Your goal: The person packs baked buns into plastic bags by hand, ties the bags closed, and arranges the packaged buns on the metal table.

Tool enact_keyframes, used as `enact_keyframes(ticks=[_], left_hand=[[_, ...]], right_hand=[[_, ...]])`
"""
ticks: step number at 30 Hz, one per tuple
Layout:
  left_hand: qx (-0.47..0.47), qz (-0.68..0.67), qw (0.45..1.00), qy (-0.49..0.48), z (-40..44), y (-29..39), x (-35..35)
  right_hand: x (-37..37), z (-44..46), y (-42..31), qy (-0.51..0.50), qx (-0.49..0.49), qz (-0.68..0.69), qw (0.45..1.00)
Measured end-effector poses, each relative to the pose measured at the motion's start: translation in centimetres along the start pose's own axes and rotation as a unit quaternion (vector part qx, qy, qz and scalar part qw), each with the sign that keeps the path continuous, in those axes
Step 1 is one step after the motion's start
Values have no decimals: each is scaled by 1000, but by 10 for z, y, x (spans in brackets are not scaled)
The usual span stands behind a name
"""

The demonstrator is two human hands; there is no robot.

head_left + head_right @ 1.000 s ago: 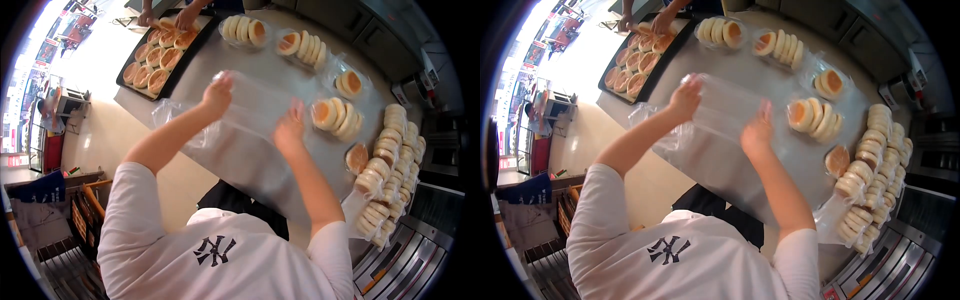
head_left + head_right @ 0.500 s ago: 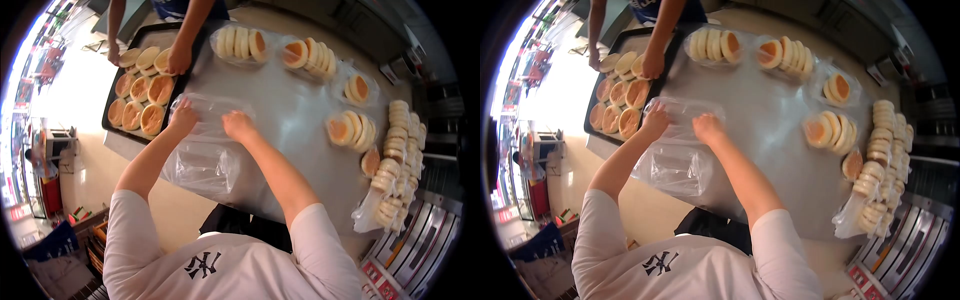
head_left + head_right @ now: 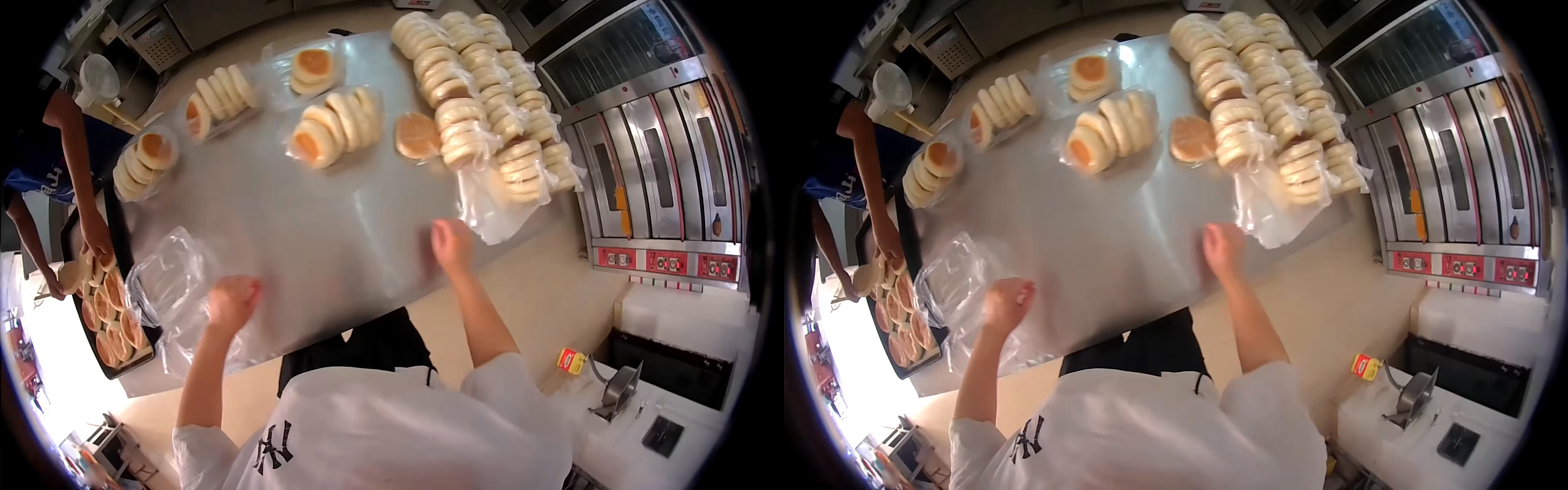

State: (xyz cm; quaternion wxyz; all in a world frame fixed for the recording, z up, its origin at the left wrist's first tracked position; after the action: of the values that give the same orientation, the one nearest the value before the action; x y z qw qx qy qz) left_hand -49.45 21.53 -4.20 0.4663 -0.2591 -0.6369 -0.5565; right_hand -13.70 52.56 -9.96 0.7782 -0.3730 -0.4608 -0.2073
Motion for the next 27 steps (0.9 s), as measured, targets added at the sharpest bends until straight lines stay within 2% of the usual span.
enact_keyframes(ticks=[3,5,7,8,9,10,11,12,14,15,16,17,18,19,20,23,24,26,27], left_hand=[[14,25,989,-148,37,96,-91],[39,-16,973,-226,72,157,-146],[102,-161,952,-238,110,202,-198],[154,-249,930,-222,130,215,-234],[201,-336,897,-203,151,230,-264],[315,-461,809,-184,168,247,-286],[417,-572,689,-155,179,268,-307],[421,-576,685,-147,194,287,-312],[447,-629,614,-166,213,323,-317],[451,-632,612,-150,219,326,-326],[430,-611,646,-154,223,328,-336],[410,-587,679,-162,222,327,-345],[415,-585,680,-154,215,323,-344],[425,-571,687,-147,205,316,-341],[433,-556,695,-141,196,311,-338],[443,-526,718,-111,174,302,-332],[446,-525,716,-111,169,300,-336],[457,-512,718,-118,155,294,-345],[461,-514,714,-117,148,291,-342]], right_hand=[[65,7,77,43,47,-150,987],[61,14,122,19,58,-132,989],[51,19,150,2,57,-116,992],[43,24,161,-39,40,-95,994],[39,27,169,-79,23,-76,994],[40,29,173,-79,24,-74,994],[43,32,171,-66,34,-40,996],[45,36,167,-55,48,-4,997],[51,33,154,-100,50,3,994],[51,31,151,-138,40,6,990],[53,29,151,-142,51,14,989],[52,25,154,-169,33,97,980],[50,24,159,-196,12,178,964],[33,23,179,-249,-40,319,914],[26,19,196,-252,-38,323,912],[54,42,209,-136,-27,254,957],[54,46,208,-139,-28,255,957],[59,51,204,-107,-6,111,988],[56,51,205,-140,-30,72,987]])
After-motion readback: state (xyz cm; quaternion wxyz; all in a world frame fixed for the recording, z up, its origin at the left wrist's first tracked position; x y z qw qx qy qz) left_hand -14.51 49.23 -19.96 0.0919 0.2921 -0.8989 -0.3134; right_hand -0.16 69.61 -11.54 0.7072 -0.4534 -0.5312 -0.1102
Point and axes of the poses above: each hand's wrist, its own z-axis towards the middle knuckle, its own x-axis out of the back of the hand, y = z × x, the point moved 8 cm from there along z, towards the middle knuckle, and after that the axes turned 1 degree about x, right-handed, at the moved point
